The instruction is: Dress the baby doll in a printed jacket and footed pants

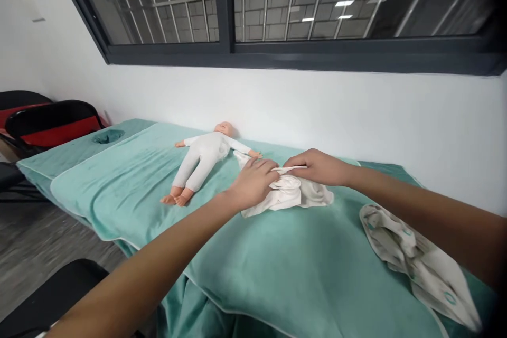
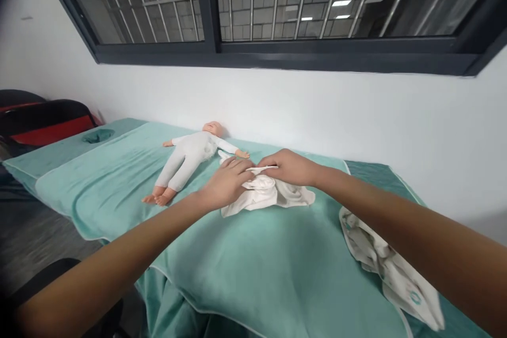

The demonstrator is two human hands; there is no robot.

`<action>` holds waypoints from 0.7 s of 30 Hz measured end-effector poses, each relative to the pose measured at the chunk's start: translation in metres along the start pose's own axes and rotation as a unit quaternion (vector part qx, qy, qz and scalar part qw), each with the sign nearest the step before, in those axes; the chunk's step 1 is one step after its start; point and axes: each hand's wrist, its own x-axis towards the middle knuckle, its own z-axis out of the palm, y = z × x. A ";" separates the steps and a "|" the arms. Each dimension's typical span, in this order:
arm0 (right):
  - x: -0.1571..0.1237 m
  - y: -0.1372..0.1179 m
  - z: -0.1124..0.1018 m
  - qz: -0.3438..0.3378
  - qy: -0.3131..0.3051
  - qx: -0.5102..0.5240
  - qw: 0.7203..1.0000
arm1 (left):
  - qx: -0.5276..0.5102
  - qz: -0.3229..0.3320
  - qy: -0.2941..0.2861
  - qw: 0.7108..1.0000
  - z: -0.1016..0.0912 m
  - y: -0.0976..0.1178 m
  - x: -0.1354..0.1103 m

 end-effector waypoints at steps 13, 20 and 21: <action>-0.072 0.008 0.063 0.092 0.173 0.338 0.920 | -0.217 -0.160 0.356 0.895 -0.040 0.073 0.036; -0.055 -0.014 0.137 0.081 0.201 0.721 0.659 | -0.408 -0.278 0.227 0.839 0.003 0.097 -0.005; -0.052 -0.020 0.143 0.080 0.190 0.733 0.649 | -0.388 -0.281 0.190 0.857 0.007 0.095 -0.019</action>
